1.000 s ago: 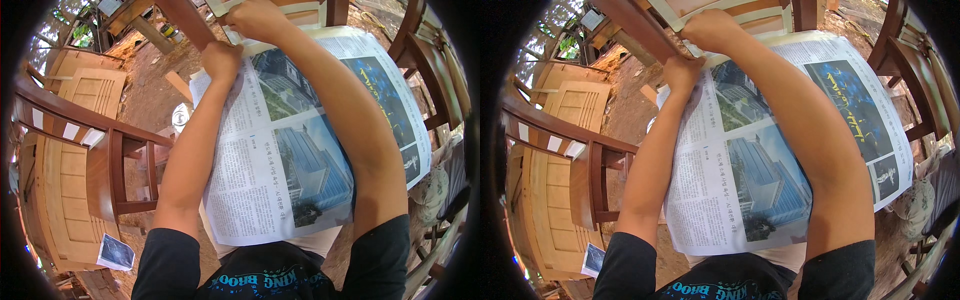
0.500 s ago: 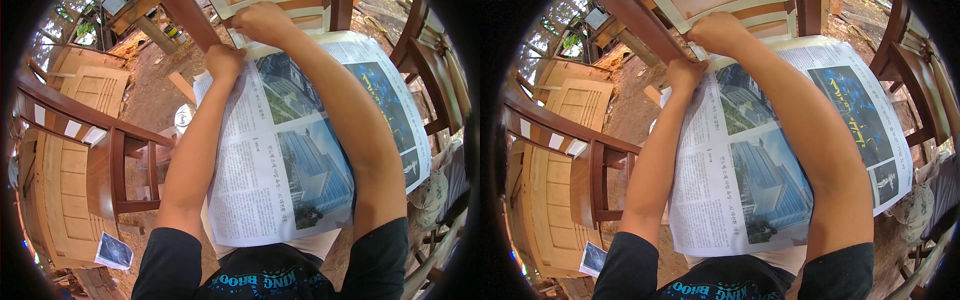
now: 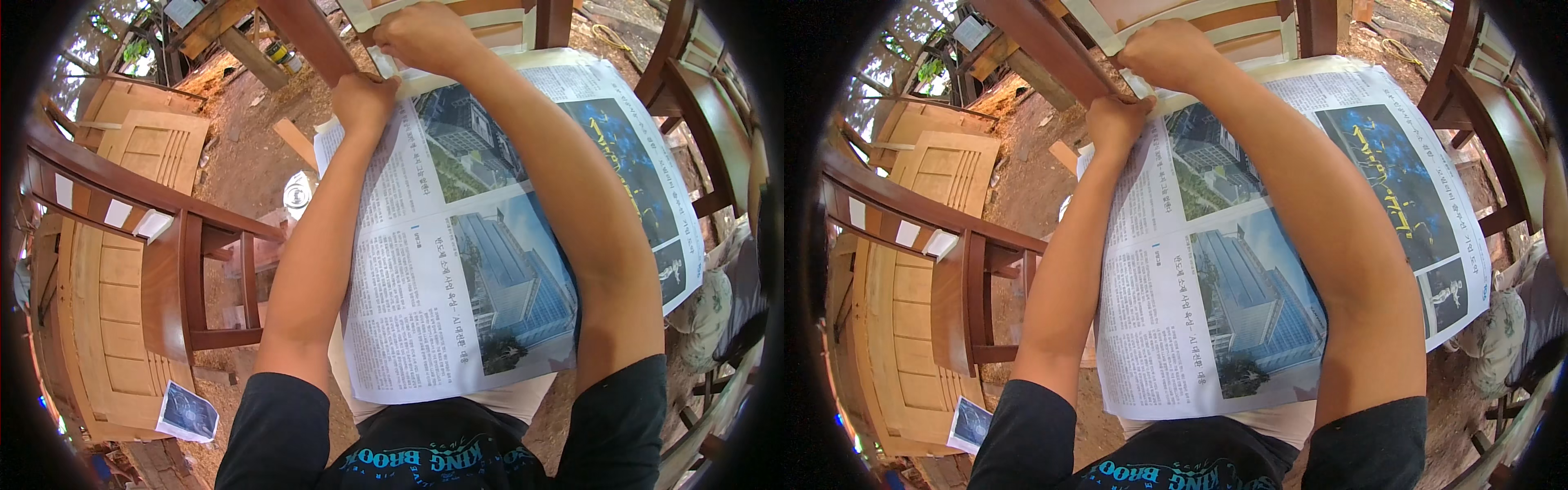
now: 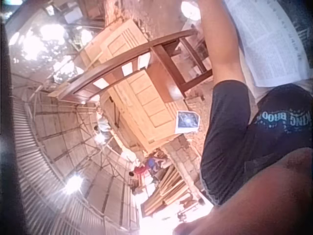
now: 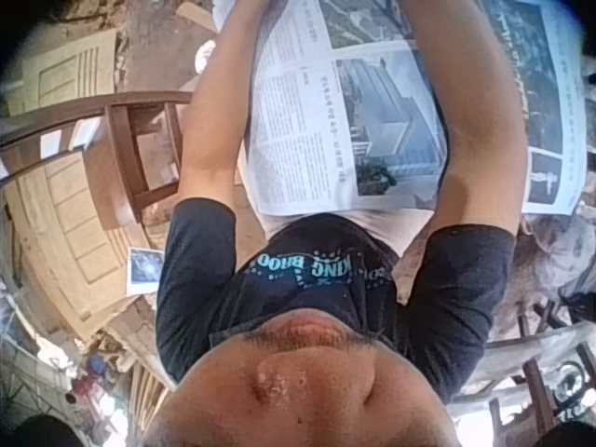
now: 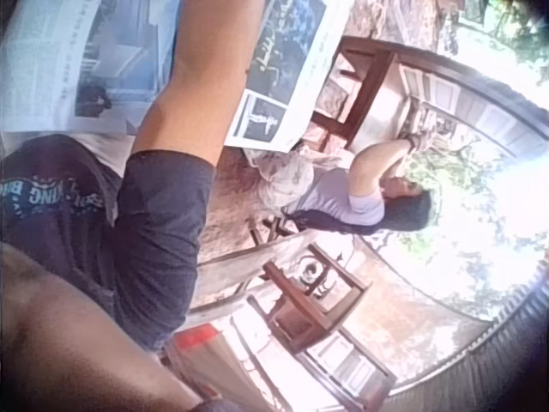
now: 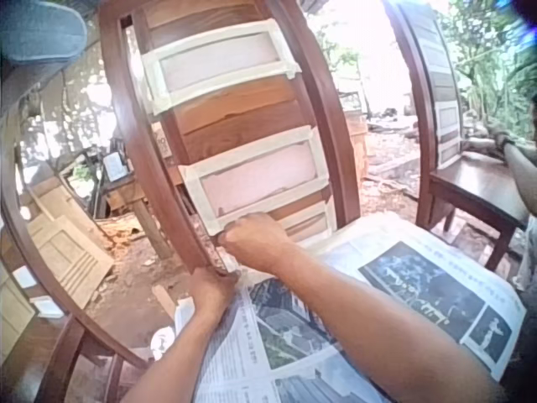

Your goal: Masking wooden chairs with tape and newspaper for finishing.

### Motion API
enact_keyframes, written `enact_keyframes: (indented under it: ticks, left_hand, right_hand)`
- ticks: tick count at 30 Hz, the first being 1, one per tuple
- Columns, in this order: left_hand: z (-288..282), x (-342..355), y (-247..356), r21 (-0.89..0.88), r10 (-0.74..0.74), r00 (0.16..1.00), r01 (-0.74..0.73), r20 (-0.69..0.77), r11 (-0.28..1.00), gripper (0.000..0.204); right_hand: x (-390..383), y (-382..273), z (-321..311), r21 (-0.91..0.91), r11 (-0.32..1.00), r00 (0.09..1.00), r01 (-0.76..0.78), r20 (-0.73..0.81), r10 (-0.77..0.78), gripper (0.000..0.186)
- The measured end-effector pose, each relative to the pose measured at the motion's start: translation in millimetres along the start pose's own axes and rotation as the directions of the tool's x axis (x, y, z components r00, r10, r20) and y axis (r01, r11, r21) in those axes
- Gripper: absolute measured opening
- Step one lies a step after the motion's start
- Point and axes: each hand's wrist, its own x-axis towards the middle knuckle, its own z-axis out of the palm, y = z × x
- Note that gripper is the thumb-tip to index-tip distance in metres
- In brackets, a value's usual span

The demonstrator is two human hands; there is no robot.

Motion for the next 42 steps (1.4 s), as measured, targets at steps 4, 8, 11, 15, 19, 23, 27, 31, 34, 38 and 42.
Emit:
enact_keyframes:
  ticks: [4, 8, 11, 15, 19, 23, 27, 31, 34, 38, 42]
  left_hand:
    - [1, -1, 0, 0.016, 0.023, 0.999, -0.022, -0.042, 1.000, 0.025]
    - [0, -2, 2, 0.029, 0.023, 0.999, -0.022, -0.029, 0.999, 0.024]
    - [-1, -2, 4, 0.022, 0.013, 1.000, -0.013, -0.010, 1.000, 0.024]
    - [0, -3, 3, -0.004, 0.010, 1.000, -0.010, -0.029, 1.000, 0.023]
    - [2, -2, 3, 0.031, 0.020, 0.999, -0.019, -0.045, 0.999, 0.022]
    - [3, -2, 3, 0.031, 0.033, 0.998, -0.031, -0.060, 0.999, 0.021]
    - [4, -5, 5, 0.054, 0.036, 0.997, -0.033, -0.064, 0.998, 0.021]
    - [4, -5, 6, 0.047, 0.018, 0.999, -0.016, -0.042, 0.999, 0.022]
    - [5, -5, 2, 0.069, 0.058, 0.996, -0.053, -0.065, 0.996, 0.023]
    - [10, -7, 7, 0.142, 0.068, 0.995, -0.057, -0.077, 0.988, 0.027]
    - [13, -2, -4, 0.138, 0.086, 0.980, -0.061, -0.181, 0.989, 0.031]
  right_hand:
    - [3, 0, 2, -0.066, 0.997, 0.999, 0.026, 0.042, -0.023, 0.020]
    - [1, -1, 1, -0.034, 0.999, 0.999, 0.009, 0.044, -0.008, 0.018]
    - [0, 0, 2, -0.038, 0.999, 1.000, -0.004, 0.016, 0.005, 0.017]
    - [0, 0, 2, -0.050, 0.999, 1.000, 0.016, 0.008, -0.016, 0.018]
    - [-1, -1, 0, -0.053, 0.998, 0.999, 0.032, 0.014, -0.032, 0.019]
    - [0, -2, 2, -0.073, 0.997, 0.999, 0.038, 0.004, -0.037, 0.020]
    - [0, 1, 10, -0.078, 0.994, 0.996, 0.076, -0.042, -0.079, 0.013]
    - [-1, 2, 10, -0.107, 0.990, 0.994, 0.096, -0.049, -0.101, 0.011]
    - [-2, -2, 8, -0.093, 0.993, 0.990, 0.079, -0.113, -0.090, 0.011]
    - [-6, 5, 13, -0.006, 0.997, 0.984, 0.075, -0.159, -0.075, 0.018]
    - [1, -6, 1, -0.002, 0.998, 0.996, -0.060, -0.074, 0.060, 0.019]
